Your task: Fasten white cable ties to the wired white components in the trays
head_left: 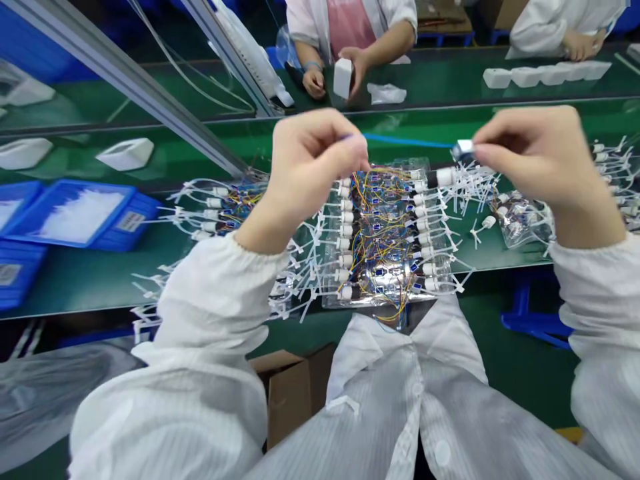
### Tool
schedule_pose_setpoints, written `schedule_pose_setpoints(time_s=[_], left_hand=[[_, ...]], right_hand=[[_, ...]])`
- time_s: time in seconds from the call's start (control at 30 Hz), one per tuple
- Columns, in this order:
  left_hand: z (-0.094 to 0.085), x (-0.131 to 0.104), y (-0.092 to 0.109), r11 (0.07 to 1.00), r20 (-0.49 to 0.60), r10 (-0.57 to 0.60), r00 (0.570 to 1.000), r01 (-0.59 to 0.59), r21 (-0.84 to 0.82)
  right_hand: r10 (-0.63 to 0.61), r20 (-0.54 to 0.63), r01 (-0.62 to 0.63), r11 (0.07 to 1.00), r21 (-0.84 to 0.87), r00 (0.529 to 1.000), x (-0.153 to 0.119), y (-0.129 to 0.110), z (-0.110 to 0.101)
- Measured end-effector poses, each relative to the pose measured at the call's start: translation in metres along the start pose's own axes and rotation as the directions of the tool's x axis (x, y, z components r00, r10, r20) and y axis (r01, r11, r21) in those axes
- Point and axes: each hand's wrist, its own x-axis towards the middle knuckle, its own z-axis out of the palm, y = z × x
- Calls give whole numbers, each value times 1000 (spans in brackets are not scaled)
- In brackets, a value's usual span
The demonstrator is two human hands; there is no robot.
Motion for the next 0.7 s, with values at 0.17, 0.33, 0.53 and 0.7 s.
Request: schedule_pose_setpoints(time_s=[0.17, 0.33, 0.53, 0.7], left_hand=[[-6, 77, -122, 981, 16, -181, 983, 181, -62], [8, 71, -160, 899, 15, -438, 899, 438, 18], [19, 51, -165, 809, 142, -563, 814, 509, 294], [16, 51, -172, 771, 175, -557, 812, 428, 471]], right_hand=[[249, 61, -254, 962, 97, 967, 77, 105, 67], [400, 176, -406, 914, 1, 900, 82, 160, 104], [355, 310, -285, 926, -249, 882, 69, 188, 108], [335, 452, -150, 905, -397, 826, 75, 186, 120]])
